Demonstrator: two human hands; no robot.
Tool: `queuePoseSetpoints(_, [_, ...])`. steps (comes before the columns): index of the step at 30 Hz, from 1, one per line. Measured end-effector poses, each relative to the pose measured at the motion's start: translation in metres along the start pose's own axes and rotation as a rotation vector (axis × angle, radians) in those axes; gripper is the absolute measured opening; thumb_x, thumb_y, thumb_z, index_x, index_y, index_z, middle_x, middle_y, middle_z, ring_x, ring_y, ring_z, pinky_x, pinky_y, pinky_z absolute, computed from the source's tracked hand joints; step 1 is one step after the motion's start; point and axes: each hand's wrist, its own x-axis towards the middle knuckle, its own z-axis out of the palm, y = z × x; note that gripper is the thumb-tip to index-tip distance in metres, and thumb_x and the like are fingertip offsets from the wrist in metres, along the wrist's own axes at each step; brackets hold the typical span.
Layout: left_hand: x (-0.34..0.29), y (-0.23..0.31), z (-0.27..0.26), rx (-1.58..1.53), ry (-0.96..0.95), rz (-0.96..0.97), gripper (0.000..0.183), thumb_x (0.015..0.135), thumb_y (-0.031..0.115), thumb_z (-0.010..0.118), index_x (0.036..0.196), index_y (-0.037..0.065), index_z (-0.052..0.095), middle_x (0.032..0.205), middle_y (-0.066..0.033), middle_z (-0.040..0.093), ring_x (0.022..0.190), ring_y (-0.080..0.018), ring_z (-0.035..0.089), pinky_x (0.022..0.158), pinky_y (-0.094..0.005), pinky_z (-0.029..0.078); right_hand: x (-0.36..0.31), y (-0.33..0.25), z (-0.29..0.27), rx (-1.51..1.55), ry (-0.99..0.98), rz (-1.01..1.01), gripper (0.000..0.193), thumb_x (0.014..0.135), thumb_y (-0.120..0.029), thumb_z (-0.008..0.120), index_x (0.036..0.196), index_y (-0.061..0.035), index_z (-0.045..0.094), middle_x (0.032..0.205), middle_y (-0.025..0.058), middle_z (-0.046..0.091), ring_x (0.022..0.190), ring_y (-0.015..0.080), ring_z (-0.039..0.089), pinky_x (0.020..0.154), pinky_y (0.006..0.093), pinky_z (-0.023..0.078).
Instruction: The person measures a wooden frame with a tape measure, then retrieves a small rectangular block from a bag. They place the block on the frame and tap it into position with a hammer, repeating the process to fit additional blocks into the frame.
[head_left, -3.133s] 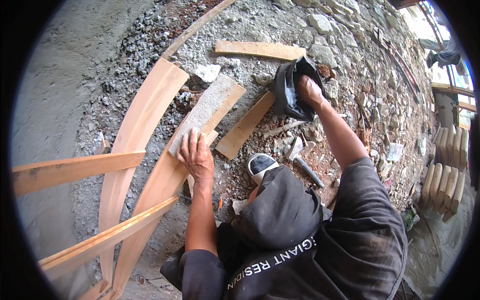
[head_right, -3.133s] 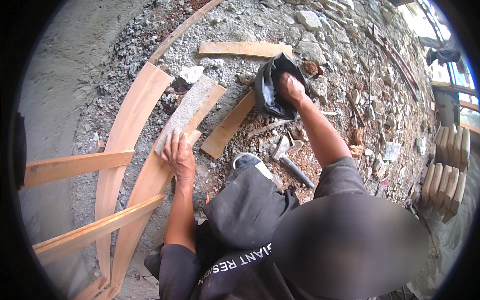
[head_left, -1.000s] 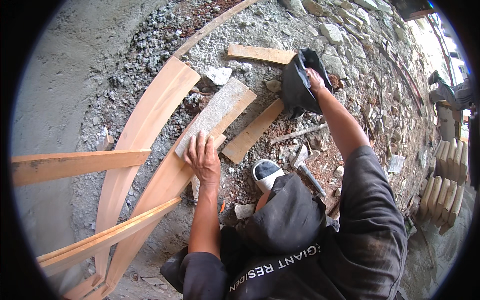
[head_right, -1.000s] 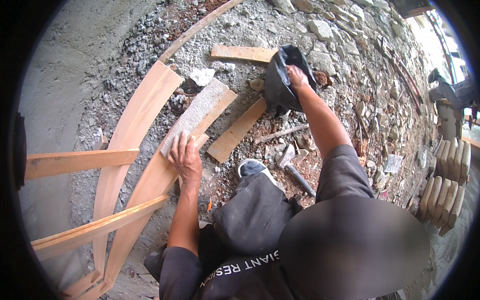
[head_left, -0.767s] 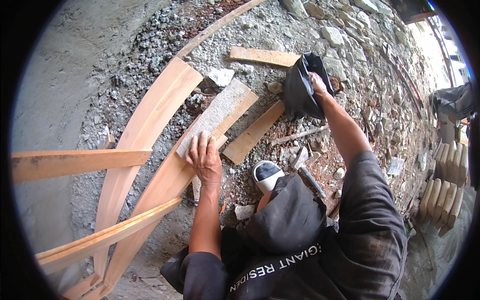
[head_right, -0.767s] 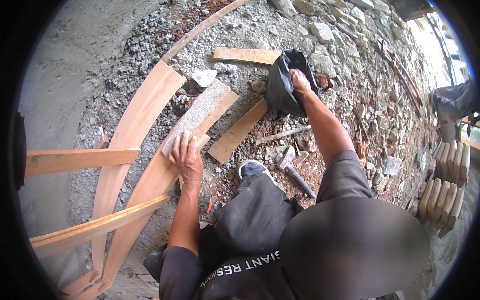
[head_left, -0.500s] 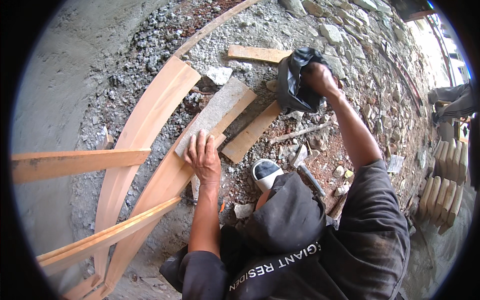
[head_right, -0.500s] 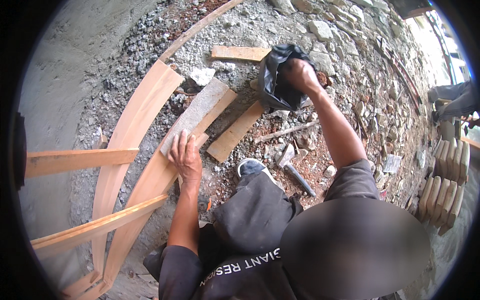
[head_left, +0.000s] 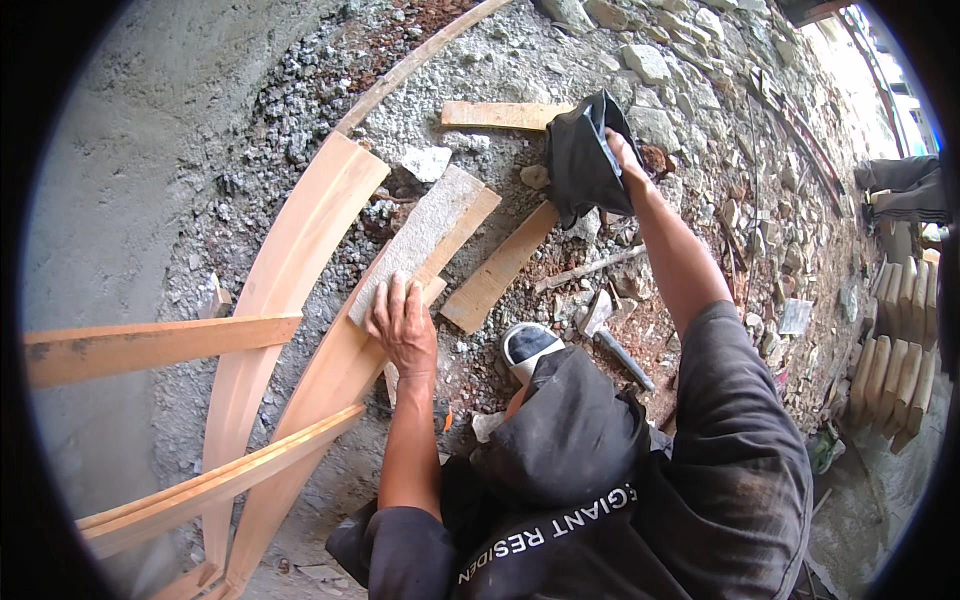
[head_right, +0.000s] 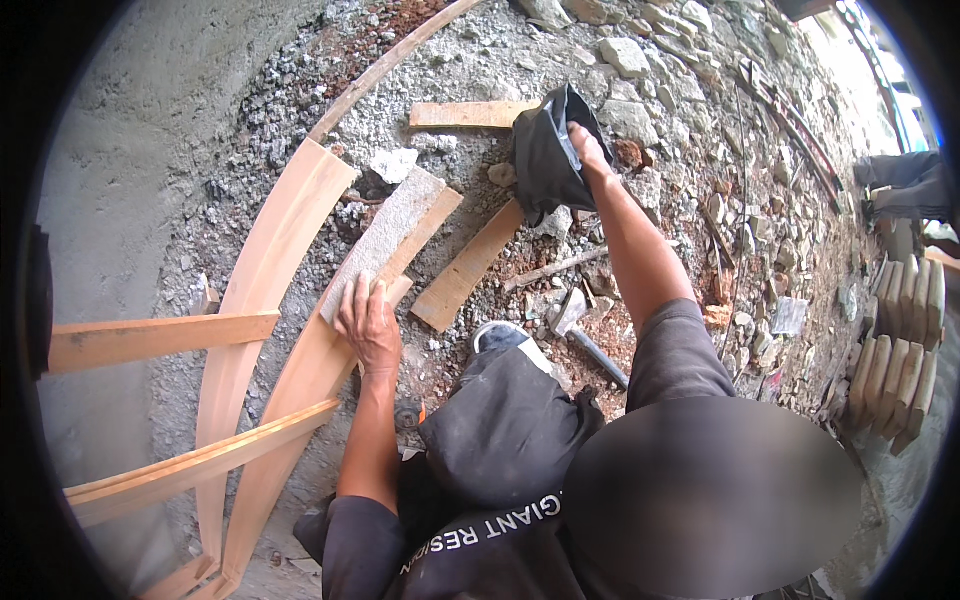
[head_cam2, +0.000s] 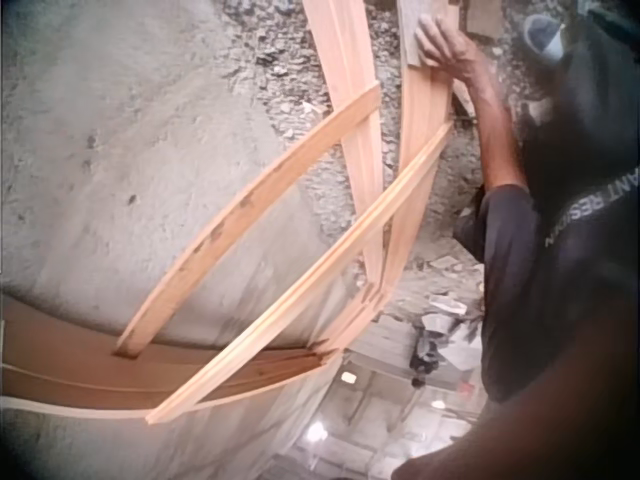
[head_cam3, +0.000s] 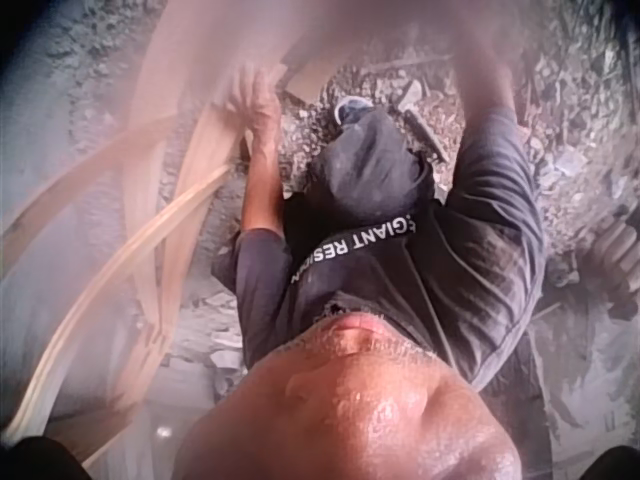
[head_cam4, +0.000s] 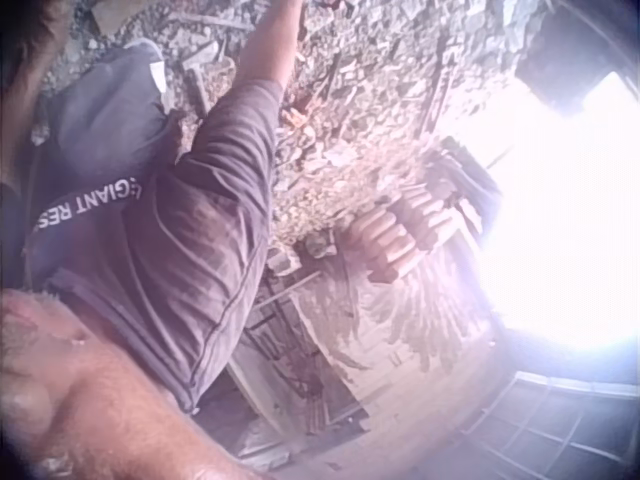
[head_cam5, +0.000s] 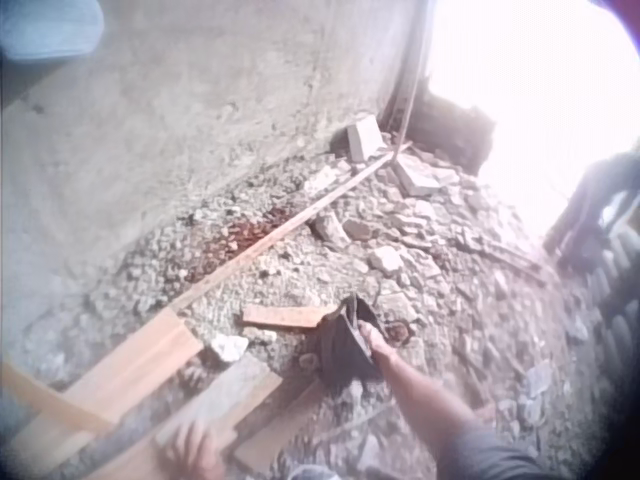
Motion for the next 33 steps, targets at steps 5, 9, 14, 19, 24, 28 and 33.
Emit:
queuePoseSetpoints(5, [-0.007,-0.01,-0.007,0.034,-0.009,-0.016,0.031,0.076,0.009,0.069,0.106,0.014,0.065,0.128,-0.0046,0.056,0.123,-0.0265,0.045,0.104,-0.0448,0.028,-0.005,-0.011,0.033,0.123,-0.116,0.006,0.033,0.085,-0.029,0.053,0.103,-0.0043,0.064,0.096,0.0215,0.065,0.101,0.0333,0.061,0.083,0.0402,0.047])
queuePoseSetpoints(9, [-0.004,-0.007,-0.008,0.027,-0.012,-0.012,0.03,0.077,0.009,0.068,0.106,0.014,0.065,0.129,-0.0048,0.055,0.124,-0.0266,0.044,0.104,-0.0452,0.028,0.0,0.013,0.026,-0.207,0.095,-0.386,0.035,0.089,-0.029,0.044,0.113,-0.0071,0.059,0.11,0.0188,0.062,0.102,0.0338,0.061,0.084,0.0411,0.047])
queuePoseSetpoints(14, [-0.005,-0.008,-0.006,0.019,-0.025,-0.006,0.032,0.077,0.009,0.067,0.108,0.015,0.064,0.129,-0.0049,0.055,0.124,-0.0269,0.043,0.104,-0.0465,0.028,-0.004,0.01,0.035,-0.635,0.132,-0.289,0.032,0.093,-0.026,0.036,0.117,-0.012,0.051,0.108,0.0137,0.061,0.097,0.0327,0.062,0.082,0.0425,0.049])
queuePoseSetpoints(19, [-0.006,-0.008,-0.005,0.026,-0.036,-0.021,0.031,0.078,0.009,0.068,0.107,0.015,0.064,0.129,-0.0046,0.055,0.125,-0.027,0.043,0.104,-0.0475,0.028,-0.014,-0.009,0.07,-0.691,0.315,0.042,0.033,0.095,-0.028,0.031,0.123,-0.0145,0.04,0.104,0.0129,0.062,0.093,0.0329,0.064,0.076,0.0436,0.053])
queuePoseSetpoints(24, [-0.006,-0.008,-0.003,0.032,-0.013,-0.013,0.03,0.077,0.01,0.068,0.106,0.015,0.065,0.13,-0.0044,0.055,0.125,-0.027,0.043,0.104,-0.0473,0.029,-0.005,-0.018,0.077,-0.369,0.346,0.378,0.035,0.091,-0.032,0.035,0.117,-0.0139,0.051,0.106,0.0188,0.062,0.098,0.0385,0.062,0.081,0.0483,0.051])
queuePoseSetpoints(28, [-0.011,-0.017,-0.01,0.068,-0.005,-0.025,0.029,0.078,0.01,0.067,0.106,0.015,0.065,0.129,-0.0041,0.054,0.124,-0.0269,0.044,0.103,-0.047,0.029,-0.01,-0.023,0.088,-0.422,0.176,0.164,0.036,0.087,-0.031,0.04,0.103,-0.011,0.065,0.112,0.0226,0.061,0.11,0.0417,0.056,0.089,0.0481,0.047])
queuePoseSetpoints(33, [-0.005,-0.006,0.0,0.009,0.002,-0.01,0.026,0.081,0.012,0.063,0.106,0.015,0.065,0.13,-0.004,0.054,0.124,-0.0264,0.044,0.102,-0.0465,0.029,-0.014,0.04,0.018,0.237,-0.098,0.064,0.033,0.091,-0.028,0.048,0.112,-0.0049,0.058,0.099,0.0156,0.065,0.086,0.0308,0.064,0.077,0.042,0.052])
